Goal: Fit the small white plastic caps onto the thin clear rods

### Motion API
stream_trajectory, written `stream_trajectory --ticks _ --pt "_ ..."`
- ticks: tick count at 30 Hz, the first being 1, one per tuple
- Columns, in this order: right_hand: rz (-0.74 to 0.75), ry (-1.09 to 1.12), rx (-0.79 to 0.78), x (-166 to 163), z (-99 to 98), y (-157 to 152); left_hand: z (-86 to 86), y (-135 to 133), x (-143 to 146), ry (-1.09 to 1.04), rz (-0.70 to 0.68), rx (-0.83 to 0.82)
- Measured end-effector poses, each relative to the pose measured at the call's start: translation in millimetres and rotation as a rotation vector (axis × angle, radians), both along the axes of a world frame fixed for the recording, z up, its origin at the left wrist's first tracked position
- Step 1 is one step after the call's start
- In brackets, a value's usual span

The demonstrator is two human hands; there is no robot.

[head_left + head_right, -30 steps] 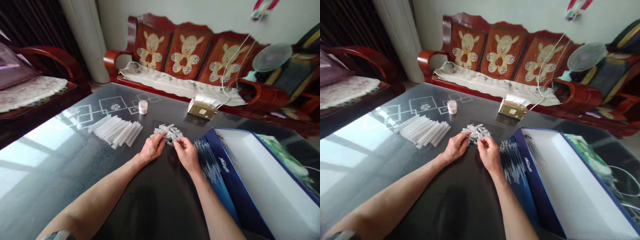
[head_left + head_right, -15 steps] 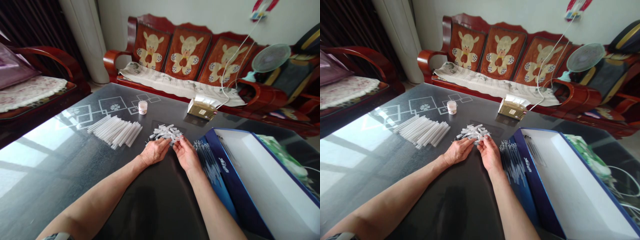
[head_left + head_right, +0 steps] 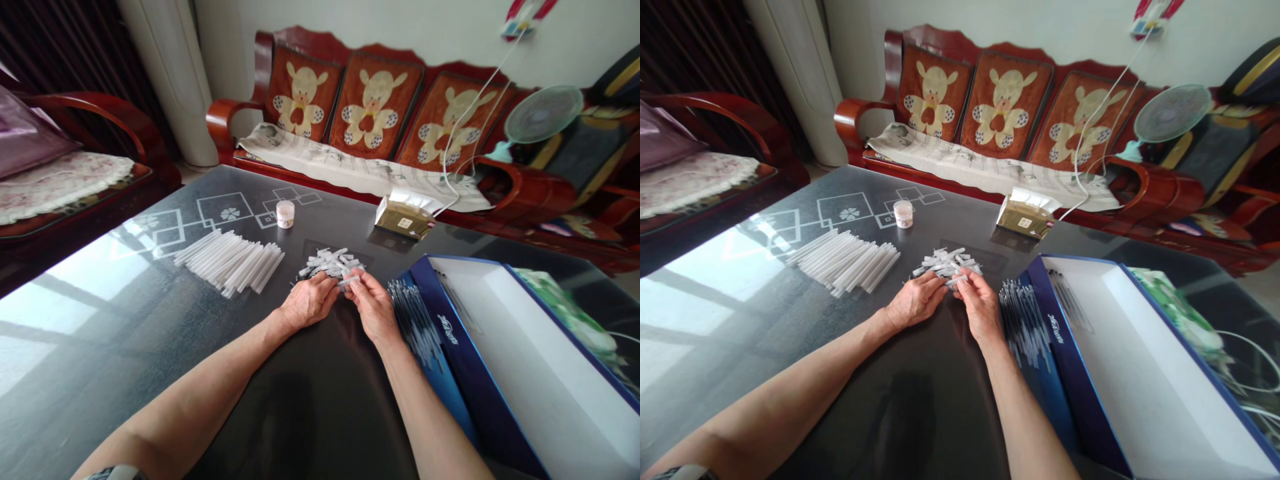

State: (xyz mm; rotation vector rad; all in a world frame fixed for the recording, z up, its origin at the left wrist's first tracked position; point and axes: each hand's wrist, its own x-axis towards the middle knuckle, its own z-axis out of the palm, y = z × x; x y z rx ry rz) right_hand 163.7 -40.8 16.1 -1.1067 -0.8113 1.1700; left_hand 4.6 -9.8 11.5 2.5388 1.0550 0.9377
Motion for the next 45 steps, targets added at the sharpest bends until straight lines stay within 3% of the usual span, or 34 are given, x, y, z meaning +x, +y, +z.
stream_trajectory --ticks 10,18,27,31,35,39,42,45 --pt "-0.074 0.072 -0.118 -9.5 2.1 -3.5 2.8 -7.1 -1.5 0.239 0.103 0.122" --pt "-0.153 0.072 -0.144 -12.3 -0.2 -1.8 -3.2 -7.0 0.3 0.207 0.129 0.251" --pt "-0.130 0.103 -0.201 -11.4 3.4 -2.2 -5.0 -5.7 1.5 0.210 0.109 0.282" --pt "-0.117 0.121 -0.124 -11.3 4.6 -1.0 -2.1 -2.2 1.4 0.168 0.126 0.296" --pt "-0.193 0.155 -0.042 -6.4 5.7 2.1 -0.6 1.0 -1.7 0.055 0.199 0.341" --pt "-0.261 0.177 0.004 0.4 4.6 4.5 -5.4 4.7 -4.6 -0.116 0.271 0.233" --pt "-0.179 0.025 0.025 5.0 4.3 2.8 -9.0 9.0 -6.1 -0.293 0.282 0.136" --pt "0.001 -0.409 0.033 7.3 7.6 -2.9 -9.5 13.4 -7.4 -0.421 0.296 0.117"
